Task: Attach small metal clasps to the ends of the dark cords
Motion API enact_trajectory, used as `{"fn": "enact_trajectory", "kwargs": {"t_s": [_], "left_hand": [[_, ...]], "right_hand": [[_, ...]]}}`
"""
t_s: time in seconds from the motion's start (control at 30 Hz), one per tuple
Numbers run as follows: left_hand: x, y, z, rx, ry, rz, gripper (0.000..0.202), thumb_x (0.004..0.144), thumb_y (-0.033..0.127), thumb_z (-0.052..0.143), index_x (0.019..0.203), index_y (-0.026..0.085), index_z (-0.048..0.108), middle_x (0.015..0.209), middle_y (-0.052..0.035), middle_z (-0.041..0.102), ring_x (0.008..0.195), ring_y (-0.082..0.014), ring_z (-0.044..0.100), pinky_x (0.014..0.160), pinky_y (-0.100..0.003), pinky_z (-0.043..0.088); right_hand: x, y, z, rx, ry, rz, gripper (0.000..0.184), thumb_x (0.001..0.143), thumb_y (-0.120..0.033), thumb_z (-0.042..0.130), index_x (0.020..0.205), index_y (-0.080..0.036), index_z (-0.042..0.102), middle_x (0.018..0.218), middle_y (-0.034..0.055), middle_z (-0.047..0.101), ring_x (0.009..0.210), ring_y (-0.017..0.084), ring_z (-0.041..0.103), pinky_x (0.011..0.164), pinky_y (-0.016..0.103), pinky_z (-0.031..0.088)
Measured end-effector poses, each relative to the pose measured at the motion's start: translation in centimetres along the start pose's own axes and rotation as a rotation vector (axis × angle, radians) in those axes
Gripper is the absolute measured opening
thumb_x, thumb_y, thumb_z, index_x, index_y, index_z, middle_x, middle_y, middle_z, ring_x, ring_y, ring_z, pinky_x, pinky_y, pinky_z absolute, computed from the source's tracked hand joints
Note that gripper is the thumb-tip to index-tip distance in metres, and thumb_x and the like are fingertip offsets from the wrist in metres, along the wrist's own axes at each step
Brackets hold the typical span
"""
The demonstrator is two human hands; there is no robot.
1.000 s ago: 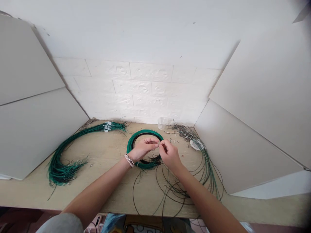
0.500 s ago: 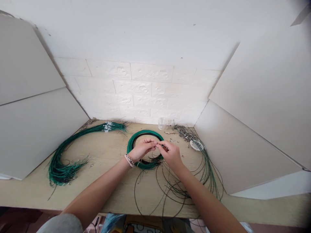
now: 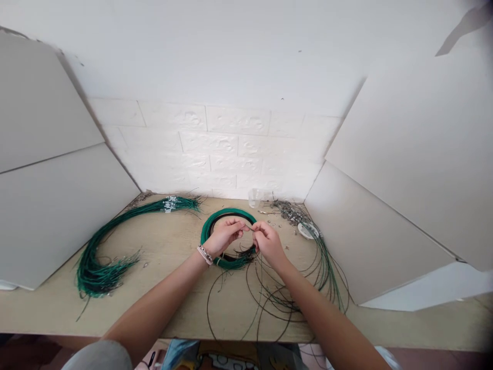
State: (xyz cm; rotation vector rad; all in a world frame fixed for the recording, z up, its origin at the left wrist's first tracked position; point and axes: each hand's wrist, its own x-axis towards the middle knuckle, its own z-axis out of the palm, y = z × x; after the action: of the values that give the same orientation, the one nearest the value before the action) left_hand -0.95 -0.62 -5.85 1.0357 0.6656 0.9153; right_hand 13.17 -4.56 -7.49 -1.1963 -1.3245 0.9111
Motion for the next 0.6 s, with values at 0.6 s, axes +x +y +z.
{"fn": "enact_trajectory", "kwargs": {"t_s": [0.6], "left_hand": [[0.12,0.43,-0.35,0.404,0.002,0.024,0.017,0.058,0.031,0.072,0.063,0.014,0.070,0.061,-0.0018,0.063,0.052,-0.0085,0.049,0.054,-0.021,0.039]], "right_hand": [[0.35,-0.25,-0.61,-0.195,-0.030,-0.145,0.019,0.075,-0.031,0.050,0.068,-0.016,0.059,0.062,-0.0001,0.055,0.055,0.011,0.046,0.050,0.022,0.036]]}}
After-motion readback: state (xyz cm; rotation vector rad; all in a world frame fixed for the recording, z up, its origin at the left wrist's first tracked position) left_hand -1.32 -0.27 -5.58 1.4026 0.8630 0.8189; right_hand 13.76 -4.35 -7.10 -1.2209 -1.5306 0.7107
